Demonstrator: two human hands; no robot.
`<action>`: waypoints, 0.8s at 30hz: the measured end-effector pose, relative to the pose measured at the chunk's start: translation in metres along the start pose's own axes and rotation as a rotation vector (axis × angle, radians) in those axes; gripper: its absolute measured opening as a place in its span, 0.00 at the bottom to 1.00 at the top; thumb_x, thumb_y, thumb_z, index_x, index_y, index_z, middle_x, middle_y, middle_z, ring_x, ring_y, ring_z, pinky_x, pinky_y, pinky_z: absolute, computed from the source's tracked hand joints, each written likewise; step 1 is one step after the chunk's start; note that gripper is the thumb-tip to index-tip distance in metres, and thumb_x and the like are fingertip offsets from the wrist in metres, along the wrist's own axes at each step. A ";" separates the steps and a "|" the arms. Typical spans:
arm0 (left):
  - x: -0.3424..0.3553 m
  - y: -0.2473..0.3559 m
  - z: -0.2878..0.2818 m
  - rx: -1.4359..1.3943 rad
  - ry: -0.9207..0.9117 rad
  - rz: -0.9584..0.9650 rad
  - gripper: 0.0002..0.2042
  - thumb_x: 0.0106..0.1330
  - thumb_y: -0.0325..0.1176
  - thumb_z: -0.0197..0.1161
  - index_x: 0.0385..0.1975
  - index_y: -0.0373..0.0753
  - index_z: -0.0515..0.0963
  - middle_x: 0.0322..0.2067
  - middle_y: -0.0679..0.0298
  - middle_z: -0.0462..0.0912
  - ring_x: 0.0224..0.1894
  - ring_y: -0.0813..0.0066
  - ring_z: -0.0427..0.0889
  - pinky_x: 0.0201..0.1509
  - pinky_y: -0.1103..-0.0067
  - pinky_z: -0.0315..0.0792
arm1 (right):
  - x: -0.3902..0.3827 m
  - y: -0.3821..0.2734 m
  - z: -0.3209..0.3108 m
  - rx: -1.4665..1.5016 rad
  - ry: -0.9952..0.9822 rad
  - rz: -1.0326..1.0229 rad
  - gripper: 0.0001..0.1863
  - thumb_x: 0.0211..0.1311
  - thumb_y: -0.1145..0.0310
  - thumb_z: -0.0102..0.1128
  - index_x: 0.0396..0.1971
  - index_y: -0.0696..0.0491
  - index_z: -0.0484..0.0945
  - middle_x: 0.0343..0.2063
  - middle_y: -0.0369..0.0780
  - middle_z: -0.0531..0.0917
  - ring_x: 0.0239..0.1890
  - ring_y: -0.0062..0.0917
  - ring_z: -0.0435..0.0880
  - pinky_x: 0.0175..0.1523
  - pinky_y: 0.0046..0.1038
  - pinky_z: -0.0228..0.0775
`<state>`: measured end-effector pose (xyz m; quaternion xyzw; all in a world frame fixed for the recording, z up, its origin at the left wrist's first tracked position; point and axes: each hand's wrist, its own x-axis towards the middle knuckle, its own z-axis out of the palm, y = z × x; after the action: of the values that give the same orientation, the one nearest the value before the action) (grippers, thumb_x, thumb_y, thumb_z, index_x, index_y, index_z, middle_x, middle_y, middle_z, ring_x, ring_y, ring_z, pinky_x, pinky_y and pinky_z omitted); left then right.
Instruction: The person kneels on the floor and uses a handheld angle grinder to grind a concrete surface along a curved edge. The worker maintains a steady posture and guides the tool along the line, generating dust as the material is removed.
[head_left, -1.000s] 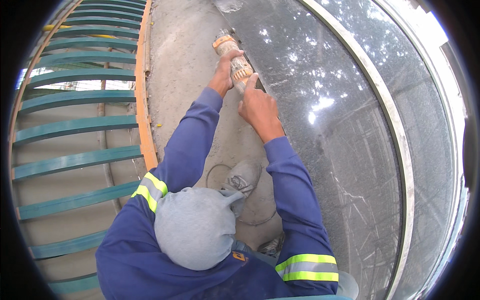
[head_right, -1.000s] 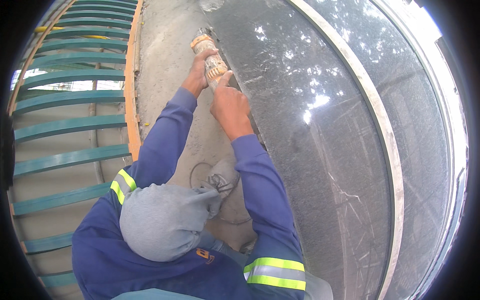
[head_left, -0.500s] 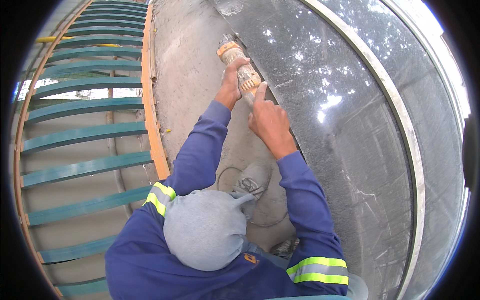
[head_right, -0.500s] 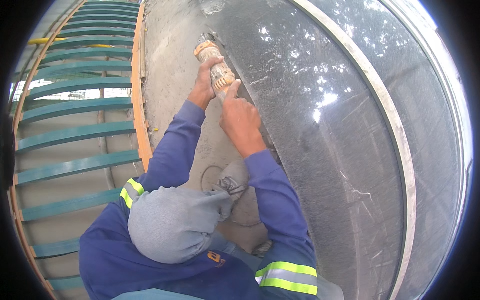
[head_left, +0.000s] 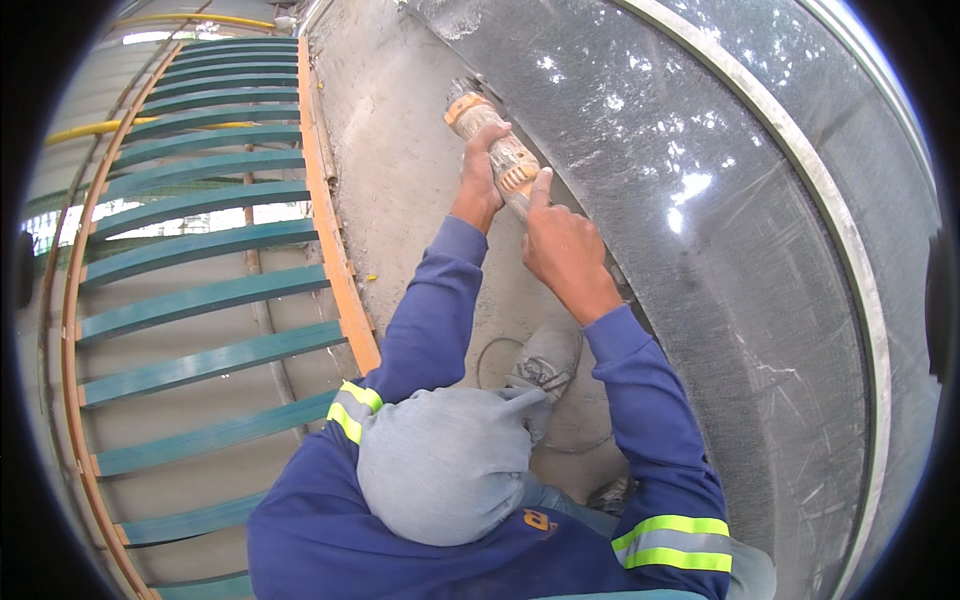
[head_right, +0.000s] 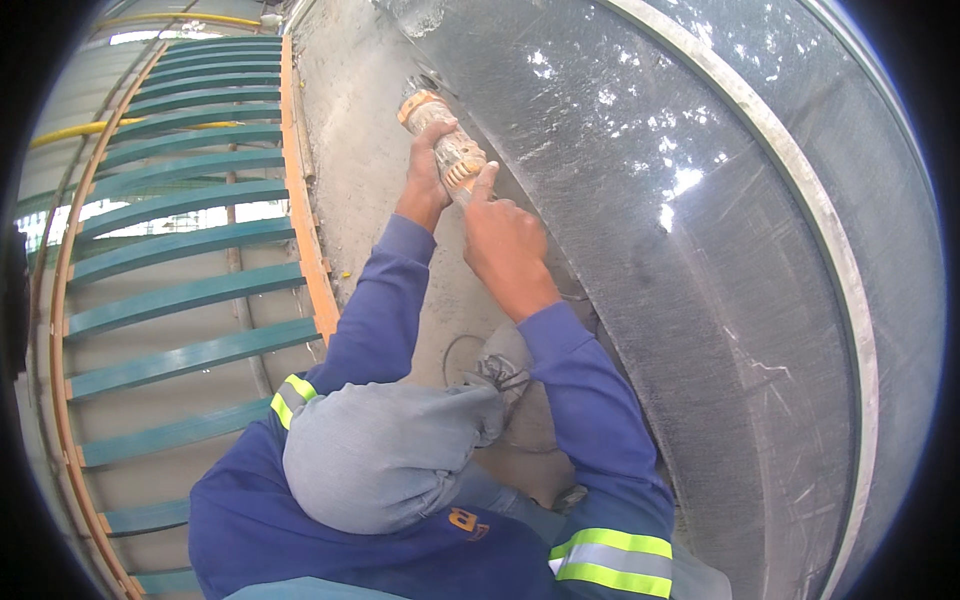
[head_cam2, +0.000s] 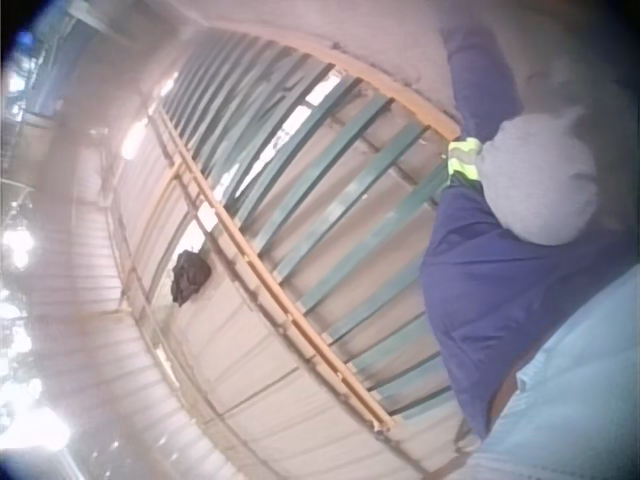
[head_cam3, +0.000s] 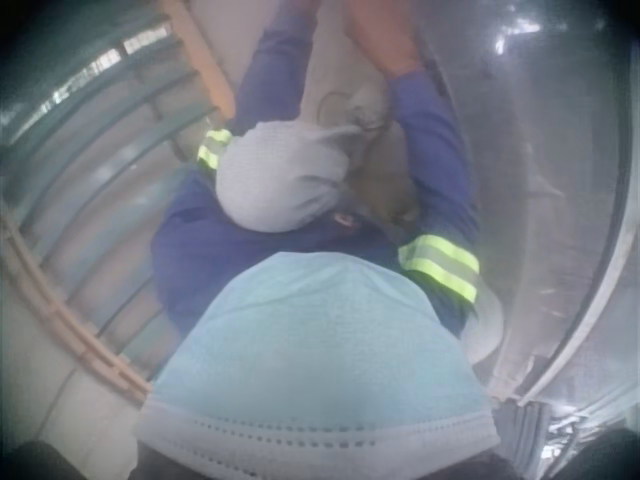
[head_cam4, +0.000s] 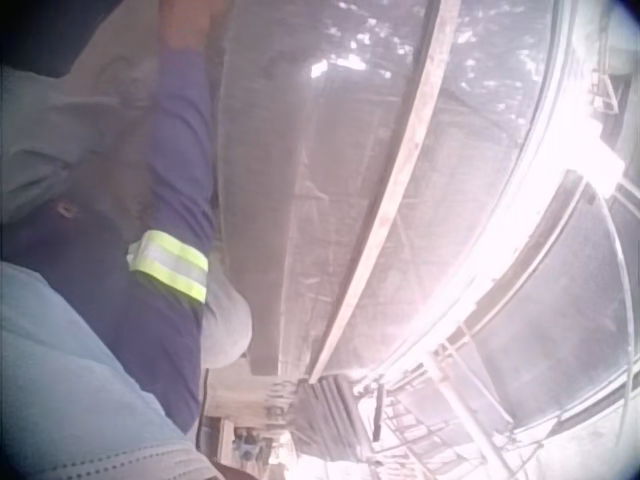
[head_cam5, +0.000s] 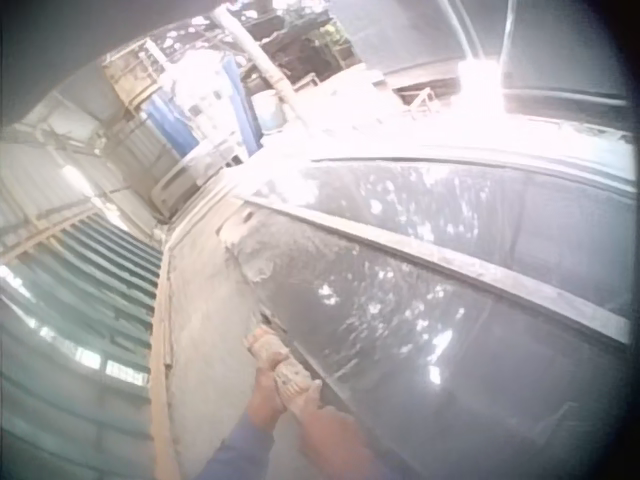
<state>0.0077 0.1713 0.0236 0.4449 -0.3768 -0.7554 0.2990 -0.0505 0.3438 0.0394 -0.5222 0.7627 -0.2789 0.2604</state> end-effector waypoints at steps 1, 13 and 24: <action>-0.001 -0.001 0.001 -0.009 -0.002 0.004 0.16 0.57 0.36 0.62 0.39 0.34 0.67 0.27 0.55 0.75 0.24 0.63 0.81 0.28 0.69 0.82 | -0.001 0.001 0.001 -0.003 0.005 0.004 0.43 0.52 0.71 0.61 0.67 0.70 0.53 0.29 0.55 0.84 0.31 0.46 0.87 0.38 0.42 0.80; 0.001 -0.005 -0.003 -0.013 -0.004 -0.042 0.19 0.57 0.35 0.64 0.44 0.35 0.66 0.31 0.58 0.73 0.28 0.66 0.81 0.32 0.67 0.82 | -0.004 0.004 0.004 -0.016 0.037 0.000 0.42 0.52 0.72 0.60 0.67 0.69 0.54 0.28 0.53 0.84 0.29 0.43 0.86 0.35 0.39 0.80; 0.030 0.006 -0.011 0.045 -0.029 -0.005 0.17 0.59 0.36 0.61 0.43 0.35 0.67 0.30 0.57 0.75 0.29 0.62 0.82 0.33 0.66 0.82 | 0.030 0.007 0.012 0.072 0.047 -0.042 0.40 0.50 0.76 0.57 0.65 0.72 0.55 0.28 0.56 0.84 0.31 0.45 0.87 0.37 0.41 0.79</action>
<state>0.0053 0.1412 0.0119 0.4416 -0.3967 -0.7539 0.2817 -0.0561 0.3160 0.0229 -0.5217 0.7470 -0.3235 0.2551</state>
